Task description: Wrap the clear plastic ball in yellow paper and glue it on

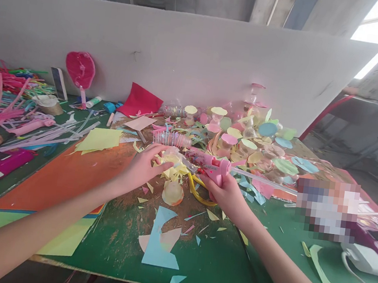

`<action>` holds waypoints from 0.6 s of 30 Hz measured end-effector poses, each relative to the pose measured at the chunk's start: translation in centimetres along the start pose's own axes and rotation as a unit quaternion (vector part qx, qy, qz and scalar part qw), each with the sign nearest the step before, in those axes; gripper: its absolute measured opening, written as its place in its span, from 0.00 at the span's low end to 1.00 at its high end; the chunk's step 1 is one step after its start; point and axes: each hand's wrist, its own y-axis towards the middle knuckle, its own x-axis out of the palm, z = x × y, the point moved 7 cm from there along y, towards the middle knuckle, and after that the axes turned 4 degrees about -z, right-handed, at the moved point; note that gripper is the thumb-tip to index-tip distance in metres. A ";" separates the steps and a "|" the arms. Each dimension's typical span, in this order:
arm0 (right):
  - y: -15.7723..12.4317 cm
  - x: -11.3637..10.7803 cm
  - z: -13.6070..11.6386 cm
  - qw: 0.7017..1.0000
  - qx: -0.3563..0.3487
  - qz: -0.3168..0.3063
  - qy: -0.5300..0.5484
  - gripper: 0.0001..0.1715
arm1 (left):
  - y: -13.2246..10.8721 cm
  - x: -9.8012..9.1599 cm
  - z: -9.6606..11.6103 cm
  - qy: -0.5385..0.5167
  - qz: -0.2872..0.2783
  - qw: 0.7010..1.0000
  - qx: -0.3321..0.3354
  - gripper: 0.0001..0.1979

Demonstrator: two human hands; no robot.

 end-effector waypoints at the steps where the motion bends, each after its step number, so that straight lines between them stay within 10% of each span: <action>1: 0.0 0.0 0.2 1.000 0.004 0.002 0.000 0.35 | 0.0 -0.1 0.0 0.001 0.001 1.000 -0.006 0.17; 18: -0.2 0.3 -0.4 0.999 -0.025 -0.024 -0.001 0.32 | -0.3 0.2 -0.3 0.013 -0.004 1.000 -0.001 0.23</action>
